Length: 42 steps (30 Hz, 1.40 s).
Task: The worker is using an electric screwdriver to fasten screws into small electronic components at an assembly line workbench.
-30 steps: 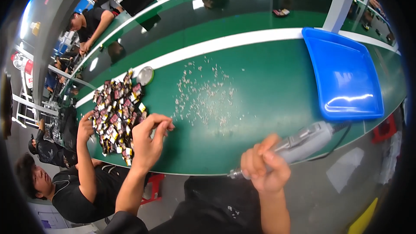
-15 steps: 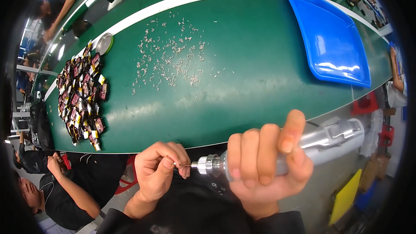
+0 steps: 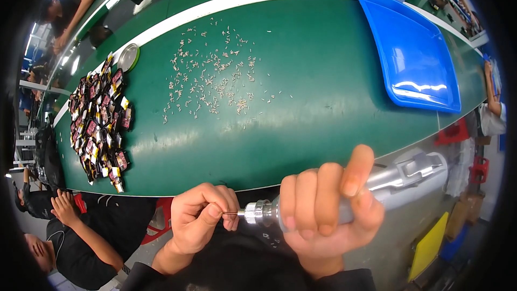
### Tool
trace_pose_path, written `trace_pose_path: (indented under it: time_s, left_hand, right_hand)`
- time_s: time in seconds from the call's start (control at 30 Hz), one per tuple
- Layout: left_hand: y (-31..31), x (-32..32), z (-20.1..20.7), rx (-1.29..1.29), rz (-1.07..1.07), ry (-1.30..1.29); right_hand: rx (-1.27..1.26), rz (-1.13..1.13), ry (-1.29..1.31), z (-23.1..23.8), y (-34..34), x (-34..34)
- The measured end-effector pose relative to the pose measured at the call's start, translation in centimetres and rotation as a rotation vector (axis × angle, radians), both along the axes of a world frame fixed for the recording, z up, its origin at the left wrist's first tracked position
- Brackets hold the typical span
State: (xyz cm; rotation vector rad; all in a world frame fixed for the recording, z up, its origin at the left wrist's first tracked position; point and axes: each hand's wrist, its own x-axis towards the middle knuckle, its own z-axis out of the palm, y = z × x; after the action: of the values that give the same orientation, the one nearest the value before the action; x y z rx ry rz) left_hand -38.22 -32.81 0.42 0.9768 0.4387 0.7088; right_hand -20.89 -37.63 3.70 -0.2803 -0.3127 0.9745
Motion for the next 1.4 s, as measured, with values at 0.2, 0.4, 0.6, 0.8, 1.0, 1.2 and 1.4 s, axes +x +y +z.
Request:
trace_pose_path:
  time_s: [0.2,0.4,0.6,0.8,1.0,1.2,1.4]
  left_hand:
    - [0.4,0.8,0.7,0.718,0.186,0.351]
    - [0.4,1.2,0.6,0.666,0.155,0.373]
    - [1.9,2.5,1.6,0.806,0.173,0.441]
    - [7.4,3.3,4.1,1.068,0.27,0.604]
    - [18.3,14.4,5.1,1.188,0.149,0.759]
    - [28.4,24.3,1.7,1.257,0.288,1.014]
    - [29.8,29.5,1.1,1.412,0.249,1.177]
  right_hand:
    - [0.014,-0.02,-0.113,0.1,0.2,0.0]
    - [-0.05,-0.057,-0.006,-0.3,0.4,0.2]
    - [-0.035,-0.072,0.006,-1.2,0.2,1.6]
    - [-0.092,-0.12,-0.02,-2.0,1.8,3.1]
    - [-0.173,-0.077,0.087,-3.8,2.7,3.3]
    - [-0.123,0.072,0.144,-3.9,2.6,2.9]
    - [-0.088,0.102,0.203,-3.5,2.0,3.3]
